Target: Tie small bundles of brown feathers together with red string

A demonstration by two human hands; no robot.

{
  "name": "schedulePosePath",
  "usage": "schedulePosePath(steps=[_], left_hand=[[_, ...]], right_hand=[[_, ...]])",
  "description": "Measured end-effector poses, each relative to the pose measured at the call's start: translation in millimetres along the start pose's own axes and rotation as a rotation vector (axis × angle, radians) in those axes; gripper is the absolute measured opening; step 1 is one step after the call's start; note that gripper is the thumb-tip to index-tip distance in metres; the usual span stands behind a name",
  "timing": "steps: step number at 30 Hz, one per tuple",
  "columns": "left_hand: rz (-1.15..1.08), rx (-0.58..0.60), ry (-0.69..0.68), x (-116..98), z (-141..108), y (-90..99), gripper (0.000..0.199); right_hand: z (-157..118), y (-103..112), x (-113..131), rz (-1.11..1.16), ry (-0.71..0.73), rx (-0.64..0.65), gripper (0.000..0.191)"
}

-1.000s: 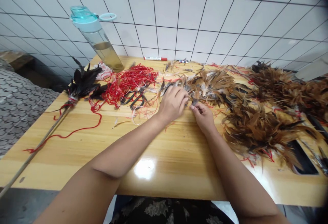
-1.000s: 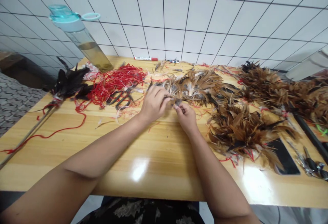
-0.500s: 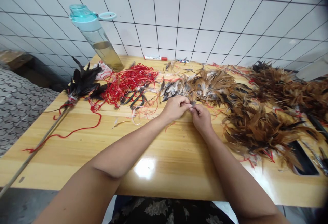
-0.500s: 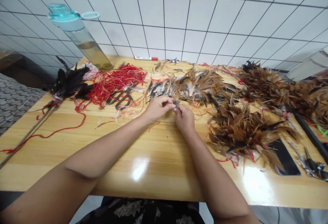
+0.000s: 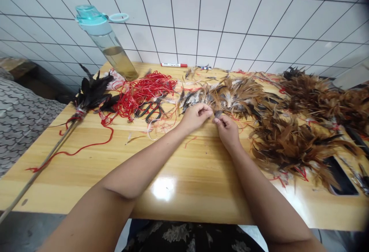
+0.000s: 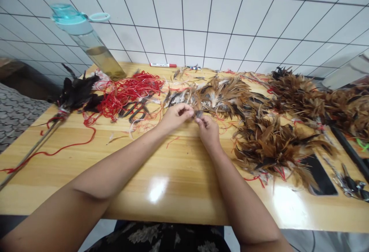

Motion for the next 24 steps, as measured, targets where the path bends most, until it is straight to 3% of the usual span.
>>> schedulePosePath(steps=[4,9,14,19,24], left_hand=[[0.365,-0.065,-0.064,2.0,-1.0,7.2,0.01],[0.697,0.016,-0.134,-4.9,-9.8,-9.1,0.021],[0.849,0.106,-0.113,-11.9,-13.8,-16.3,0.018],[0.728,0.089,-0.082,-6.7,-10.0,-7.1,0.019],[0.29,-0.006,-0.01,-1.2,-2.9,2.0,0.013]], right_hand=[[-0.5,3.4,-0.9,0.026,-0.069,-0.055,0.022],[-0.9,3.3,-0.2,0.021,-0.076,-0.073,0.025],[-1.6,4.1,-2.2,0.023,-0.069,-0.094,0.024],[-2.2,5.5,-5.7,0.04,-0.094,-0.125,0.025],[-2.0,6.0,-3.0,0.018,-0.07,-0.129,0.024]])
Point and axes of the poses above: each hand's wrist, its own z-axis towards the middle knuckle, its own y-axis out of the back of the hand, x = y × z, the point moved 5 cm from there along z, towards the middle knuckle, and after that the axes turned 9 degrees about z, right-handed, at the moved point
